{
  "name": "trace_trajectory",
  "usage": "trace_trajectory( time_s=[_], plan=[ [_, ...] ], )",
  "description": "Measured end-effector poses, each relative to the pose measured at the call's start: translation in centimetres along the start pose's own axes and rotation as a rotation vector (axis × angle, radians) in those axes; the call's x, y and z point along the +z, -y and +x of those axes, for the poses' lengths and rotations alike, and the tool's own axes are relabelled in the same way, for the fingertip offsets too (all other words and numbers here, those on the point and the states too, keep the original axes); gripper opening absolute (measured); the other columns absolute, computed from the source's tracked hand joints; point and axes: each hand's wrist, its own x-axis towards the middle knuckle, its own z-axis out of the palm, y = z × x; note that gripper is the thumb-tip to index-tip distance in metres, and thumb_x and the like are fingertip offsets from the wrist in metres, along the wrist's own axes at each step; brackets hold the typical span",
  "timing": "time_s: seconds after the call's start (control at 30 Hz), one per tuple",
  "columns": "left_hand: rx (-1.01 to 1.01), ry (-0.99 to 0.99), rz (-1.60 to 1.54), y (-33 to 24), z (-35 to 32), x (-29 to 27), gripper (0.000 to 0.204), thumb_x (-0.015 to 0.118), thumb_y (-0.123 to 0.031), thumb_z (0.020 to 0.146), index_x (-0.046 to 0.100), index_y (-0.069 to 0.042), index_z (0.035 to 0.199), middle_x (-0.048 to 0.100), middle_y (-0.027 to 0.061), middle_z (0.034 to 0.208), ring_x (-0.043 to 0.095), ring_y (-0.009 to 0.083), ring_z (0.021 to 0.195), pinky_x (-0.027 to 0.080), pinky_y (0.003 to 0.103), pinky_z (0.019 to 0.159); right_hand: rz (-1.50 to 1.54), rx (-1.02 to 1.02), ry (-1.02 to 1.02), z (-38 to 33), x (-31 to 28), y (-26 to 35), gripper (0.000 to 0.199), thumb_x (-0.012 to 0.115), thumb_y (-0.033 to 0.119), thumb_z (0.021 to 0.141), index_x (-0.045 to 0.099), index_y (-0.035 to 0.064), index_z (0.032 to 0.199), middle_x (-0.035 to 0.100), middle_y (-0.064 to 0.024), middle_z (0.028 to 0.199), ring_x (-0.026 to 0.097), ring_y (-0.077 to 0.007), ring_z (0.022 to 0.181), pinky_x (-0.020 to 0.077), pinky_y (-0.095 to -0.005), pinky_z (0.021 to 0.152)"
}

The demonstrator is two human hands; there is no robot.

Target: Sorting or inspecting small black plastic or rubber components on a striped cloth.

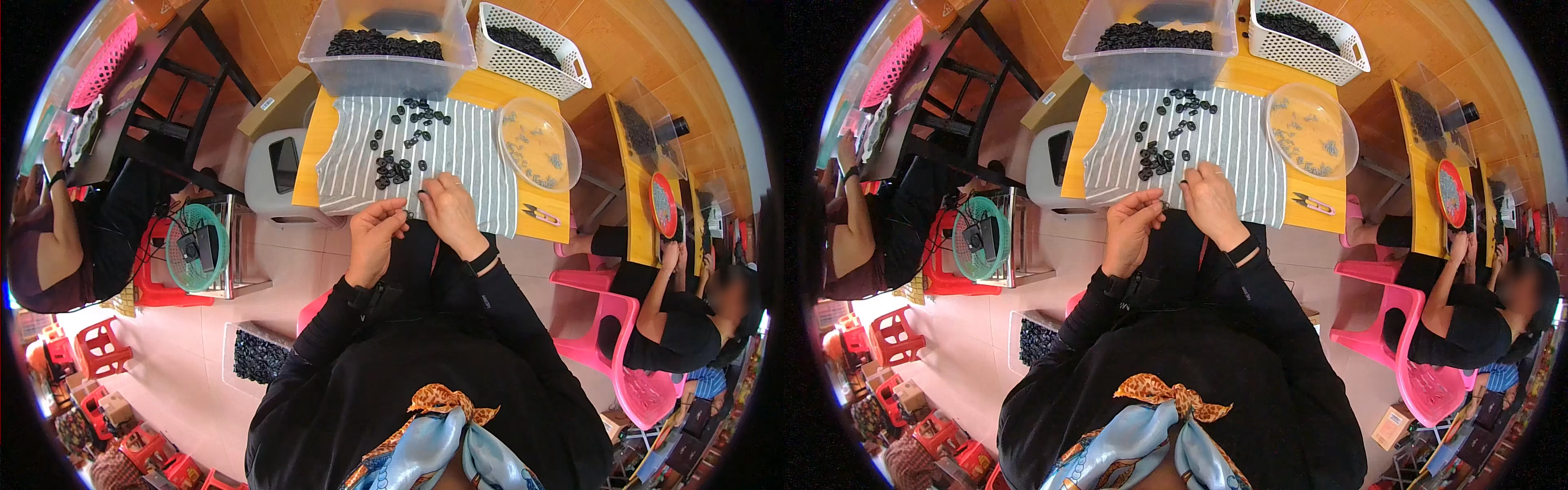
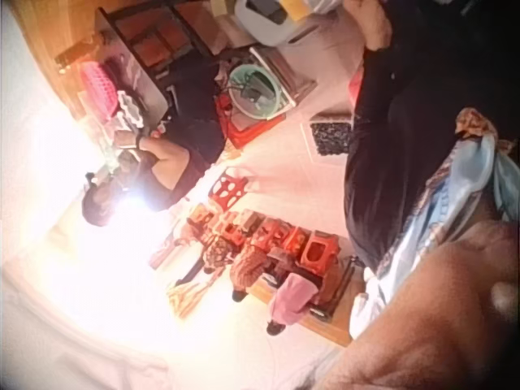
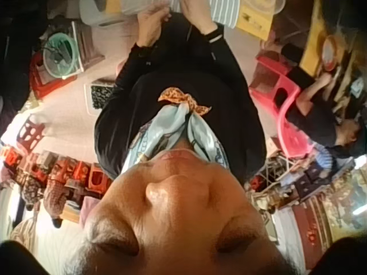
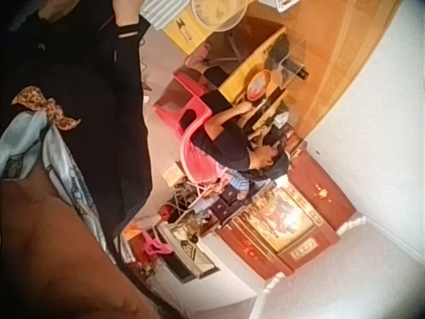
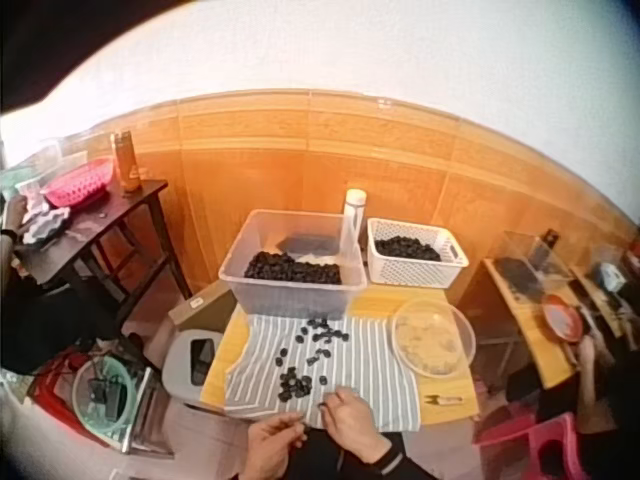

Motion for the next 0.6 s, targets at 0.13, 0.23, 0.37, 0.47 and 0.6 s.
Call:
trace_trajectory(
  time_s=[0.13,0.23,0.37,0.47,0.6],
  plan=[
    [0.004,0.001,0.02,0.1,-0.2,0.3,0.023,0.059,0.002,0.081,0.062,0.005,0.103,0.061,0.0038,0.078,0.056,0.0089,0.064,0.042,0.019,0.057,-0.181,0.071,0.033,-0.6,0.9,-0.1,0.007,0.061,0.002,0.068,0.059,0.0003,0.075,0.048,-0.0137,0.078,0.053,-0.0325,0.081,0.0463,-0.0408,0.065],
    [0.019,0.002,0.045,0.1,-0.3,0.4,0.023,0.059,0.001,0.081,0.062,0.004,0.103,0.061,0.0033,0.079,0.056,0.0085,0.064,0.042,0.019,0.057,-0.187,-0.03,0.074,-0.7,0.9,0.2,0.006,0.063,0.002,0.071,0.06,0.0003,0.077,0.05,-0.0144,0.079,0.055,-0.0325,0.078,0.0467,-0.0394,0.063],
    [0.029,-0.004,0.162,-0.3,-0.5,1.1,0.024,0.058,0.001,0.081,0.062,0.003,0.105,0.061,0.0017,0.079,0.055,0.0069,0.065,0.041,0.018,0.055,0.487,0.277,-0.046,-1.9,1.1,-1.1,0.003,0.062,0.001,0.077,0.062,0.0004,0.08,0.058,-0.0095,0.074,0.057,-0.0221,0.065,0.0454,-0.0304,0.056],
    [0.041,0.051,0.194,-0.2,-0.7,1.6,0.027,0.058,0.001,0.081,0.062,0.002,0.108,0.06,0.0005,0.079,0.054,0.0058,0.065,0.041,0.018,0.055,1.119,0.669,0.035,-1.7,-2.1,-0.5,0.007,0.061,0.009,0.087,0.065,0.0022,0.086,0.059,0.0037,0.07,0.05,-0.003,0.061,0.039,-0.0173,0.054],
    [0.031,0.089,0.204,0.1,-0.8,2.9,0.03,0.059,0.001,0.081,0.062,0.001,0.111,0.061,0.002,0.081,0.055,0.0074,0.067,0.041,0.018,0.056,1.221,0.658,0.013,-2.8,-2.9,0.0,0.009,0.061,0.008,0.087,0.065,0.0013,0.092,0.061,0.0006,0.073,0.052,-0.004,0.061,0.0405,-0.0171,0.055]
  ],
)
